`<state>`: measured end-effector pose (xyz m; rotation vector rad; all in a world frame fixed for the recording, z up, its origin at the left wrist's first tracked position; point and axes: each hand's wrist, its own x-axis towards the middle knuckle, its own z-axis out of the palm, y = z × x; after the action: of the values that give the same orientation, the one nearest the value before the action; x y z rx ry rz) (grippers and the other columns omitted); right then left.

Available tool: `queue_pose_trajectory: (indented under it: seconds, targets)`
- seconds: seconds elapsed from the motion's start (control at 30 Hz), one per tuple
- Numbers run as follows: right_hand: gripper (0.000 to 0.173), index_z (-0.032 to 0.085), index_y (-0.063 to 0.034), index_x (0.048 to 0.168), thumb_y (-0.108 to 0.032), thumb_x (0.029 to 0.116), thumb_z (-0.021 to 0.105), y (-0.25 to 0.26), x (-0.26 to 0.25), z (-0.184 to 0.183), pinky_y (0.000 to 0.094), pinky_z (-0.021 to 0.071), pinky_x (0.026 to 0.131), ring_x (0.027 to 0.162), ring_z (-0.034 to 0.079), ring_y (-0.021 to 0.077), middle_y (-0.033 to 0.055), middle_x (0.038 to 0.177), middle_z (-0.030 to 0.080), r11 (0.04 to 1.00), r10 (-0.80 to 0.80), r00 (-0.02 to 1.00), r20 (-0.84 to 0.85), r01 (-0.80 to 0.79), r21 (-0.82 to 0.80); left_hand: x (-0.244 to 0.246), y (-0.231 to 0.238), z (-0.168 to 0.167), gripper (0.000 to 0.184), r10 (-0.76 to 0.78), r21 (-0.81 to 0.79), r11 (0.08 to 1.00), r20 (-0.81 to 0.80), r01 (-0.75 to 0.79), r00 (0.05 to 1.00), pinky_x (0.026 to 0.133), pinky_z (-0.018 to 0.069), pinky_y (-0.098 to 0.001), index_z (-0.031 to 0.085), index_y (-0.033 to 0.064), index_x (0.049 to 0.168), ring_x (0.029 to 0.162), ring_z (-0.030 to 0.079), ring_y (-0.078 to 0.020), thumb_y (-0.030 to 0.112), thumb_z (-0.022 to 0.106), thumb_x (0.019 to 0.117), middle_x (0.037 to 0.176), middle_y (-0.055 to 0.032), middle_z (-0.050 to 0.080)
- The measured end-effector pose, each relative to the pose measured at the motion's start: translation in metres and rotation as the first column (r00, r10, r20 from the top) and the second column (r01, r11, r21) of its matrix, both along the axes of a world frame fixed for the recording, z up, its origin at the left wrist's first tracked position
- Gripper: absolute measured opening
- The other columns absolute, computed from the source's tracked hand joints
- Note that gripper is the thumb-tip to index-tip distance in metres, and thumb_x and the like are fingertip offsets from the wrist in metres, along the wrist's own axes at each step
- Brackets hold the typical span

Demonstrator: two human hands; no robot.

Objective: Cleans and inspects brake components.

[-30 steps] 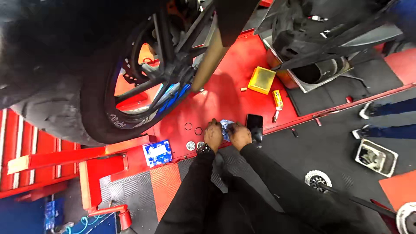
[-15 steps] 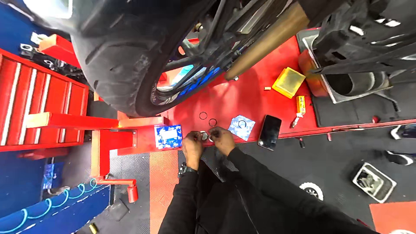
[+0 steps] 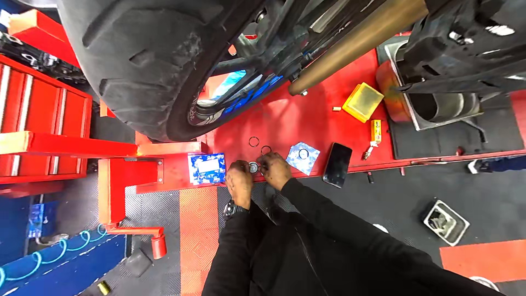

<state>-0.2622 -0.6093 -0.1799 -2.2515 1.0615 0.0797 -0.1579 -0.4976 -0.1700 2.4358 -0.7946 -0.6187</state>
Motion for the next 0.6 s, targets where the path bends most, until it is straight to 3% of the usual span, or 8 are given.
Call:
queue_pose_trajectory:
  seconds: [0.33,0.6]
  targets:
    - [0.033,0.074,-0.029,0.119,-0.021,0.0873,0.074,0.005,-0.001,-0.007,0.0497,0.0555,0.09,0.119,0.059,0.0287,0.0038,0.119,0.067,0.99,0.091,0.992,0.084,-0.08,-0.118,0.005,-0.002,0.008,0.019,-0.008,0.046,0.999,-0.053,0.011,0.999,0.083,0.056,-0.0642,0.073,0.015,0.111,0.1,0.069,-0.0379,0.027,0.063,0.1005,0.108,-0.0145,0.072]
    - [0.031,0.073,-0.0276,0.124,-0.023,0.0928,0.068,0.004,-0.006,-0.015,0.0466,0.0538,0.092,0.118,0.059,0.0277,0.0042,0.119,0.067,0.98,0.121,0.988,0.095,-0.104,-0.169,0.014,-0.014,0.003,0.02,-0.028,0.136,0.99,-0.073,0.037,0.997,0.088,0.0547,-0.0638,0.075,0.0153,0.108,0.1,0.07,-0.0346,0.03,0.063,0.101,0.104,-0.0116,0.074]
